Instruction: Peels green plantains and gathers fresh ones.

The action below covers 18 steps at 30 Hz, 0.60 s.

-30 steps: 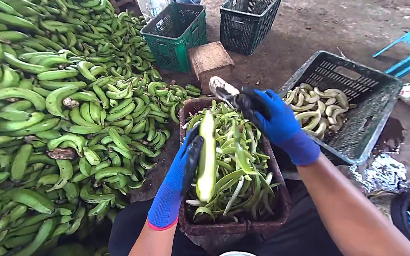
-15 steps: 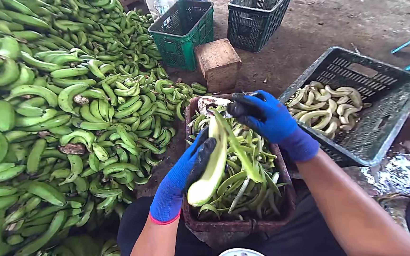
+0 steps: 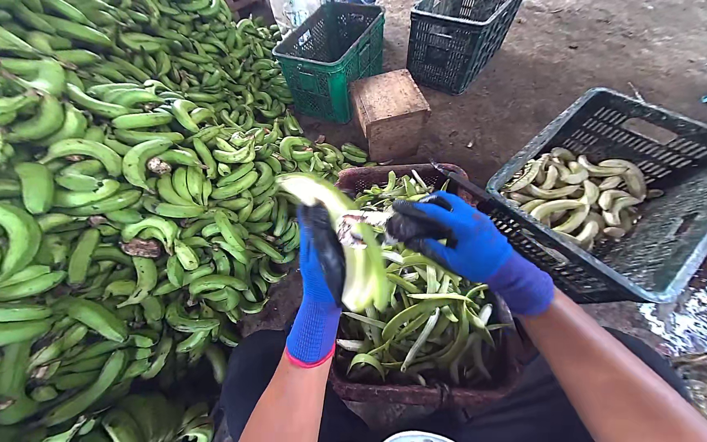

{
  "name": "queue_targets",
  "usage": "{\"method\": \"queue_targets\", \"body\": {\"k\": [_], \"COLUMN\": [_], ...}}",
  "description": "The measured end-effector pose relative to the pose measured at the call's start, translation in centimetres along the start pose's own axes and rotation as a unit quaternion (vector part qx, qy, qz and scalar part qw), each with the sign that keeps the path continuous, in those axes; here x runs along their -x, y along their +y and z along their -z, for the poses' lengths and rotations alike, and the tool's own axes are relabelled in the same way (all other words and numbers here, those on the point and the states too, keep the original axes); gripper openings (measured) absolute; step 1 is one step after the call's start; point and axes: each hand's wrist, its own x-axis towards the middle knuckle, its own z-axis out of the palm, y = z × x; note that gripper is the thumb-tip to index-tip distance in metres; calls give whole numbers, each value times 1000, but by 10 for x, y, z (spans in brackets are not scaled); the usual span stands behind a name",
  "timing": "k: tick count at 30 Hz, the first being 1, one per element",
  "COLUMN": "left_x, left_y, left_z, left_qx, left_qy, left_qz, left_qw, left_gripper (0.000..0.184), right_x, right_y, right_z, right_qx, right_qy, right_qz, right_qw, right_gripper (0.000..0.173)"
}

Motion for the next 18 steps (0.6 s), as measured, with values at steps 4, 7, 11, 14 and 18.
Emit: {"method": "queue_targets", "body": {"k": [4, 7, 11, 14, 18], "left_x": [16, 14, 5, -8, -18], "left_y": [15, 7, -17, -22, -12], "left_z": [1, -1, -5, 3, 10], "left_qx": [-167, -200, -50, 133, 284], "left_qy": [-255, -334, -80, 67, 112], "left_qz": [130, 180, 195, 135, 127], "left_qw": [944, 903, 976, 980, 944], "left_gripper": [46, 53, 38, 30, 37], "right_x": [-12, -16, -4, 9, 15], "right_y": [19, 20, 10, 0, -3], "right_z": [19, 12, -5, -19, -22], "right_qx": [-49, -87, -47, -16, 40], "right_qy": [-27, -37, -34, -8, 66], "right_qz": [-84, -146, -116, -57, 46], "right_qw": [995, 985, 992, 998, 996], "right_gripper": [46, 43, 48, 58, 53]}}
